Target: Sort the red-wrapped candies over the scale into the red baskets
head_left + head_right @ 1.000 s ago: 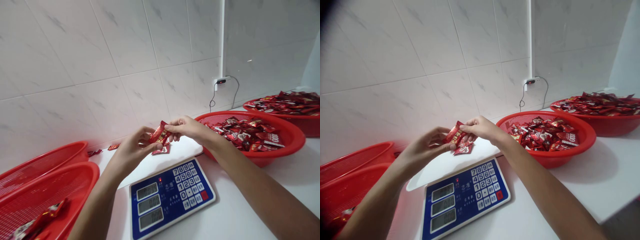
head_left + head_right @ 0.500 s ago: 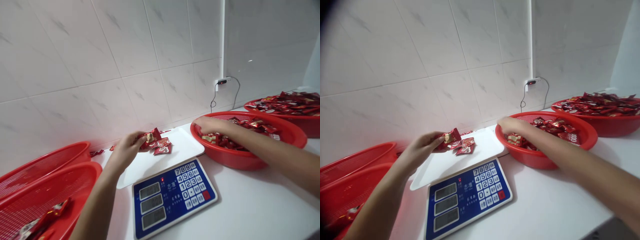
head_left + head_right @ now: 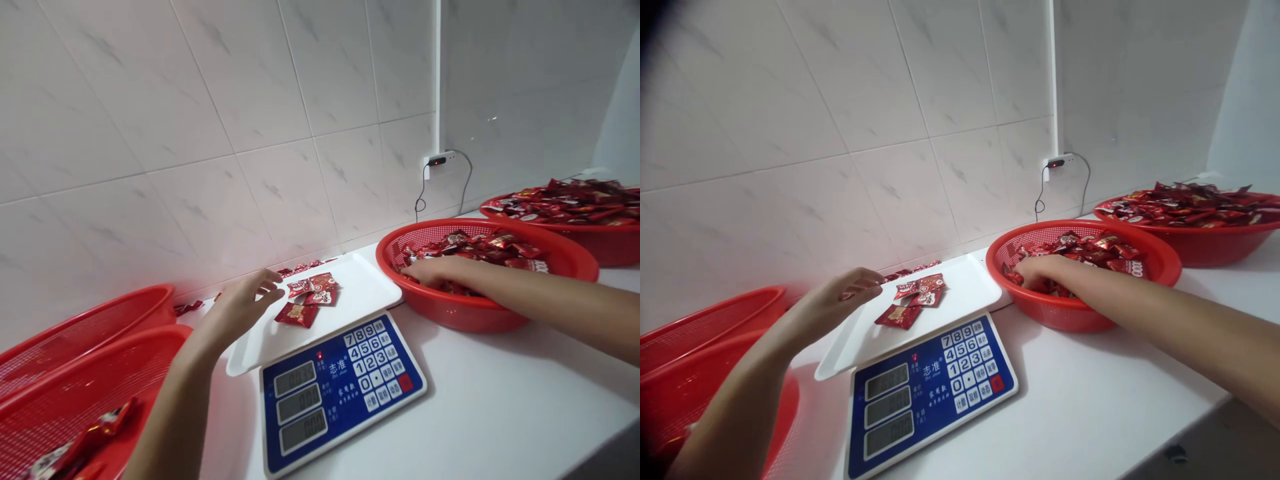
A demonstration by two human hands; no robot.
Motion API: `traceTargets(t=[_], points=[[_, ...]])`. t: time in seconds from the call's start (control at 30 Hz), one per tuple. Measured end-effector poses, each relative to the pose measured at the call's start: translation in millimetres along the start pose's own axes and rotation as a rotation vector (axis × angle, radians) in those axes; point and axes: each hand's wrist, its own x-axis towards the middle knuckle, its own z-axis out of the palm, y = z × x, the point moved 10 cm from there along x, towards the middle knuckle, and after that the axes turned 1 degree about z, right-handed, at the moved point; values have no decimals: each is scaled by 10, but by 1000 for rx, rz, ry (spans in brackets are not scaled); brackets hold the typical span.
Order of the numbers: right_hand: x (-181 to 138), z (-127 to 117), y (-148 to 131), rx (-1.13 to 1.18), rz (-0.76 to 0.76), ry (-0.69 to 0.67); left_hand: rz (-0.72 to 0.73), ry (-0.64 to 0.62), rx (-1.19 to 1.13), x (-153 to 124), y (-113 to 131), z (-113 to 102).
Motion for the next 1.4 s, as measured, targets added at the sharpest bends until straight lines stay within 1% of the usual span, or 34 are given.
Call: traceTargets(t=[0.07, 0.1, 0.13, 0.23, 0.3, 0.37, 0.43, 0.5, 0.57, 0.63, 0.7, 0.77, 0.83, 0.97, 1.03, 1.13, 1.23, 1.3, 1.4], points=[[2, -31, -77, -161, -35, -86, 16, 23, -45, -29, 117, -80], [0, -96, -146, -190, -73, -92, 23, 18, -73, -44, 177, -100], [-7, -203, -236, -149, -115, -62, 29, 9, -103, -60, 238, -109], [-98, -549, -515, 177, -174, 69, 54, 14, -203, -113, 432, -105], [-224, -642, -806, 405, -258, 101, 81, 51, -300, -155, 583, -84], [-372, -529, -1210, 550, -402, 7, 104, 93, -396, -194, 726, -39], [-498, -307, -1589, 614, -529, -108, 117, 128, -467, -217, 825, 23], [-533, -58, -1830, 679, -583, -191, 106, 181, -495, -210, 825, 58], [-493, 168, -1941, 781, -601, -265, 76, 212, -521, -168, 723, 79], [-398, 351, -1918, 851, -570, -324, 42, 175, -554, -97, 568, 122], [-286, 478, -1793, 840, -500, -356, 24, 144, -537, -35, 409, 125], [-193, 505, -1634, 806, -441, -343, 17, 165, -470, -1, 275, 70], [-136, 458, -1514, 822, -415, -315, 25, 179, -431, 13, 208, 33], [-93, 335, -1395, 919, -370, -241, 59, 204, -382, 6, 230, 0], [-99, 278, -1380, 932, -354, -187, 69, 230, -355, -10, 258, -37], [-153, 159, -1406, 974, -374, -129, 55, 258, -387, -42, 264, -113], [-233, 6, -1424, 1005, -396, -71, 29, 305, -504, -85, 267, -208], [-291, -87, -1436, 1002, -412, -22, 32, 326, -620, -112, 319, -241], [-393, -111, -1525, 930, -468, -3, 57, 341, -767, -152, 460, -249]])
